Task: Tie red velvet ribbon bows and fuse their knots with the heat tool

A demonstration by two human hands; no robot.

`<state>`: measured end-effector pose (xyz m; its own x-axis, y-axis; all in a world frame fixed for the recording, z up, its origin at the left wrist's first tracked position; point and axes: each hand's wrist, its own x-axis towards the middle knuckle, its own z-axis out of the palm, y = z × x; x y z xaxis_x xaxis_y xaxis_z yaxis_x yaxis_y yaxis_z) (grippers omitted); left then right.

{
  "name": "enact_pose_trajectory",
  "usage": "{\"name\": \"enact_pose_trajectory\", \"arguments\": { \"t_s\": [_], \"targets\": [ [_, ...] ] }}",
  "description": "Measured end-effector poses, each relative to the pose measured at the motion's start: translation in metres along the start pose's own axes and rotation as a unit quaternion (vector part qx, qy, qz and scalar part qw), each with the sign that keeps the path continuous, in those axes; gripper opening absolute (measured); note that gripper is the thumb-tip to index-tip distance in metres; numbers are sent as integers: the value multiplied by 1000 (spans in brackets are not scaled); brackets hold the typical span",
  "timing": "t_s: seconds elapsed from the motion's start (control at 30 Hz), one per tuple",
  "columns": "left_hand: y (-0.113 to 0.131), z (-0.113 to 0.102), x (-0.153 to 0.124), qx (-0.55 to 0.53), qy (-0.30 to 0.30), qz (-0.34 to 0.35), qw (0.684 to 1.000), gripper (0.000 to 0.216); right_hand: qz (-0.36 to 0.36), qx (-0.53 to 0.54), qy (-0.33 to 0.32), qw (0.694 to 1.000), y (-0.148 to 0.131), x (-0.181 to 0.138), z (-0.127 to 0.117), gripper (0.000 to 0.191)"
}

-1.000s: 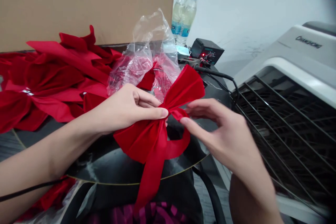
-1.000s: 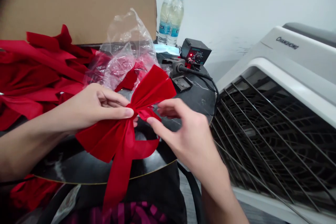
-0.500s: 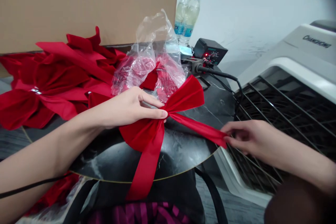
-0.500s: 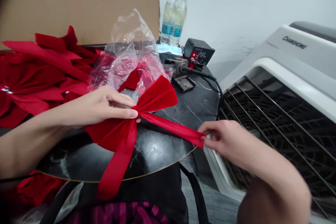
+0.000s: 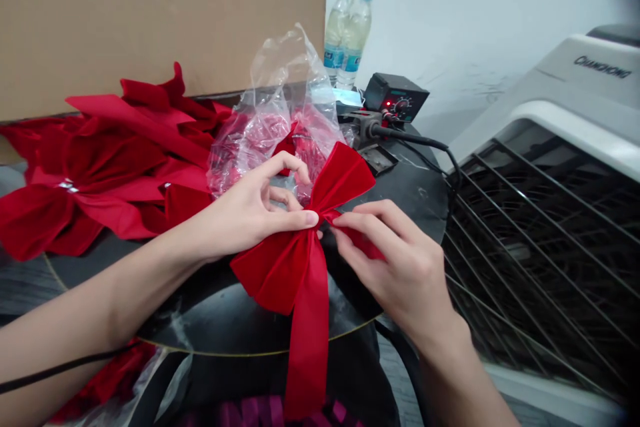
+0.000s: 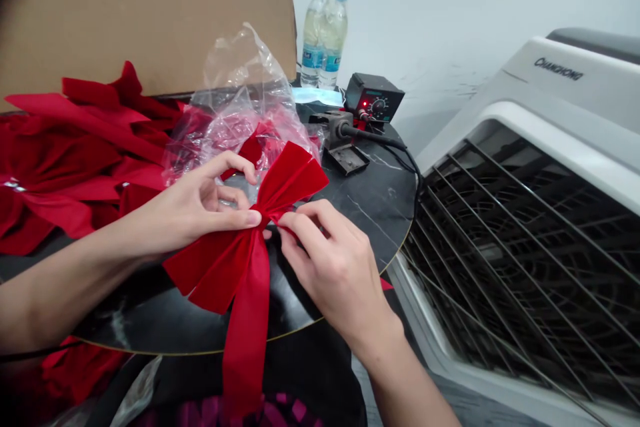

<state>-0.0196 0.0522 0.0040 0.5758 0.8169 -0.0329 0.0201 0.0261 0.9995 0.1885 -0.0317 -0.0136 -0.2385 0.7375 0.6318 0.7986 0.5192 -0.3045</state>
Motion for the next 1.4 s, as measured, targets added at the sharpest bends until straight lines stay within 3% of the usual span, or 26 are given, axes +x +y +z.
{"name": "enact_pose_trajectory", "arguments": {
  "t_s": [0.17, 0.3, 0.43, 0.53, 0.63, 0.73, 0.83, 0.9, 0.93, 1.03, 1.1, 1.27, 1.4],
  "targets": [
    [2, 1, -2, -60, -38, -5, 997, 28, -103, -35, 24, 994, 26, -6, 0, 19],
    [-4, 3, -2, -77, -22, 56, 995, 24, -153, -43, 67, 985, 35, -6, 1, 20],
    [-6, 5, -2, -46, -12, 54, 997, 19, -171, -63, 61, 981, 40, -4, 1, 18],
    [-5, 4, -2, -2, -15, 61, 998, 9, -78, -66, 48, 994, 28, -6, -3, 23],
    [-2, 3, -3, 28, -9, 70, 997, 5, 52, -31, 95, 994, 5, -12, -11, 31],
    [0, 3, -4, 33, 4, 54, 998, 7, 116, -26, 149, 982, -3, -14, -22, 22],
    [2, 4, -4, 35, 15, 41, 998, 5, 230, 9, 156, 960, 24, -2, -37, 12],
    [3, 4, -3, 34, 11, 34, 999, 3, 329, 101, 71, 936, 57, 13, -42, 21],
    [3, 5, -3, 35, 7, 32, 999, 4, 373, 193, 29, 907, 74, 21, -42, 25],
    [4, 5, -2, 42, 8, 35, 998, 4, 418, 327, -11, 848, 118, 45, -27, 30],
    [5, 5, -2, 42, 18, 46, 998, 3, 420, 369, 1, 829, 136, 58, -9, 32],
    [5, 4, -1, 42, 63, 54, 996, 2, 377, 403, 104, 828, 158, 82, 28, 43],
    [6, 2, -1, 57, 79, 25, 995, 4, 346, 372, 148, 849, 172, 88, 38, 33]
  ]
}}
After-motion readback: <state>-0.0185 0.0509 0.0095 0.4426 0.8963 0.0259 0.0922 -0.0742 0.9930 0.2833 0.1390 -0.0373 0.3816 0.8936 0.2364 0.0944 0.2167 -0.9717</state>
